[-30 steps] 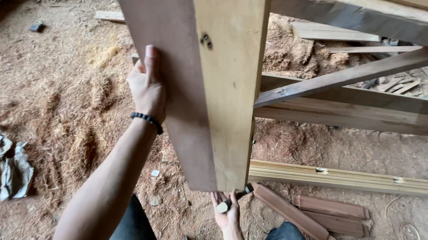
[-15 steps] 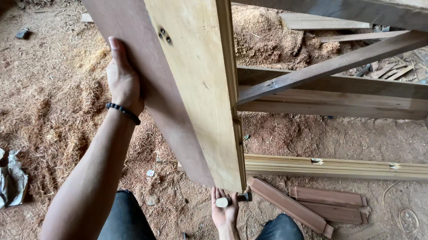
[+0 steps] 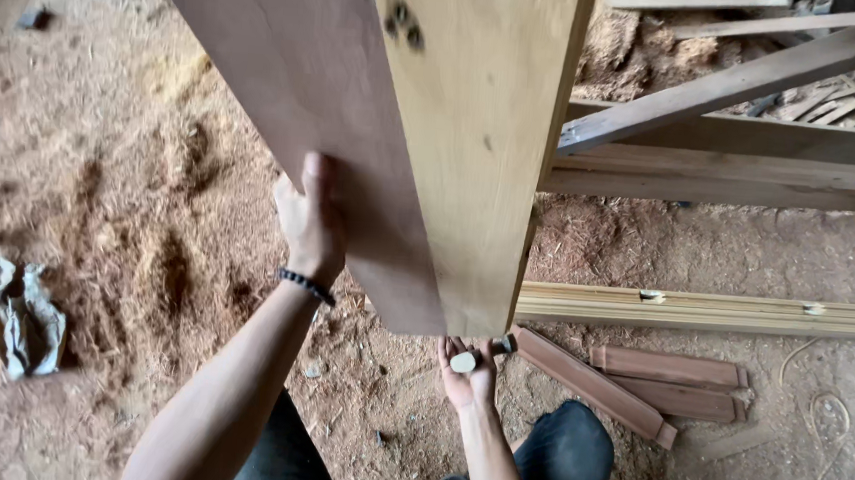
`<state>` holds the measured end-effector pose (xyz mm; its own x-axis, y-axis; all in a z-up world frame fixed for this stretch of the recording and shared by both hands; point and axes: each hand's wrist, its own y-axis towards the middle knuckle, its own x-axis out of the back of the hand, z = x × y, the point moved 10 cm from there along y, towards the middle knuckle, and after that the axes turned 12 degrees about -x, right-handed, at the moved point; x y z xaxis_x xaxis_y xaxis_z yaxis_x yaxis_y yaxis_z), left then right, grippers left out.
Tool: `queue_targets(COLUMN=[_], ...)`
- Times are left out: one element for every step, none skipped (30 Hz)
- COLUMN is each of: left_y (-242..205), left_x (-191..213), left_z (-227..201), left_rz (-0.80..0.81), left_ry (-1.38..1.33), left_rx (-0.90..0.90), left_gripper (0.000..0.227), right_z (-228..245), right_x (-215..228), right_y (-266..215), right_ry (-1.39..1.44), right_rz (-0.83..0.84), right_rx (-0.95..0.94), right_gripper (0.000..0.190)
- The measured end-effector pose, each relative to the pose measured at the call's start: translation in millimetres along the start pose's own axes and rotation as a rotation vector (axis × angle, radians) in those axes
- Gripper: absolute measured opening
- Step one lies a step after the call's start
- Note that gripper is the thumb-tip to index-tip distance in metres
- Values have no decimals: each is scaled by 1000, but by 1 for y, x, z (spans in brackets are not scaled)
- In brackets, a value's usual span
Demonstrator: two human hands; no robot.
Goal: The person fits wooden panels into the grooves of a wooden frame and uses a hammer to tap the pieces into place to secure the assembly.
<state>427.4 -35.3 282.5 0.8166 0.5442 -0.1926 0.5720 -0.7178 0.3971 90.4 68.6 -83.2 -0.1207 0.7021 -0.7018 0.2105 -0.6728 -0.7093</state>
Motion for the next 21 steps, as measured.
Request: queue_targets(left_y=[4, 8, 9, 12, 20, 27, 26, 23, 23, 26, 26, 26, 27, 27, 30, 29, 27, 25, 24, 24, 22], left_x=[-3, -1, 0, -2, -4, -6, -11, -13, -16, -16, -16, -15, -15, -16, -18, -20, -23, -26, -29, -30, -32], left_z=[16, 28, 40, 20, -7, -35, -46, -63, -79, -77, -78, -78, -73, -72, -72, -72, -72, -72, -67, -60, -52], left_rz=[-15, -81, -139, -149, -166, -184, -183, -204, -223, -219, -227, -234, -232, -215, -196, -192, -164, -136, -130, -142, -149], left_ry=[4, -29, -63, -58, -70, -81, -81, -95, -112, -114, -118, -123, -125, -81, -41, -48, -36, -23, -28, -49, -69], left_rx=[11, -16, -39, -24, -87, -150, -148, -192, -239, -240, -275, -309, -305, -336, -376, -379, -387, -395, -392, -373, -351], left_gripper=[46, 45, 44, 44, 50, 57, 57, 58, 58, 58, 52, 46, 46, 43, 40, 40, 40, 40, 40, 41, 42], right_z=[1, -2, -5, -9, -20, -30, -30, -24, -18, -20, -19, -18, -23, -22, -22, -21, -21, -21, -20, -18, -18], right_x=[1, 0, 3, 10, 18, 26, 33, 49, 60, 61, 64, 68, 68, 71, 70, 68, 70, 73, 74, 72, 73], right_y=[2, 5, 4, 1, 0, -2, 0, -1, 0, 5, 7, 9, 9, 7, 9, 10, 8, 7, 3, 1, -4], right_ry=[-14, -51, -82, -90, -168, -246, -245, -433, -619, -616, -792, -969, -966, -961, -954, -950, -956, -962, -955, -1042, -1126], right_rz=[-13, -20, -30, -46, -102, -159, -161, -280, -394, -393, -428, -462, -467, -524, -572, -568, -576, -584, -587, -582, -579], right_rx=[-4, -57, -105, -105, -160, -215, -214, -188, -157, -155, -165, -176, -173, -140, -101, -95, -104, -114, -110, -107, -105], right_gripper=[49, 53, 59, 59, 51, 46, 46, 37, 31, 31, 34, 37, 37, 38, 39, 39, 40, 40, 40, 38, 36])
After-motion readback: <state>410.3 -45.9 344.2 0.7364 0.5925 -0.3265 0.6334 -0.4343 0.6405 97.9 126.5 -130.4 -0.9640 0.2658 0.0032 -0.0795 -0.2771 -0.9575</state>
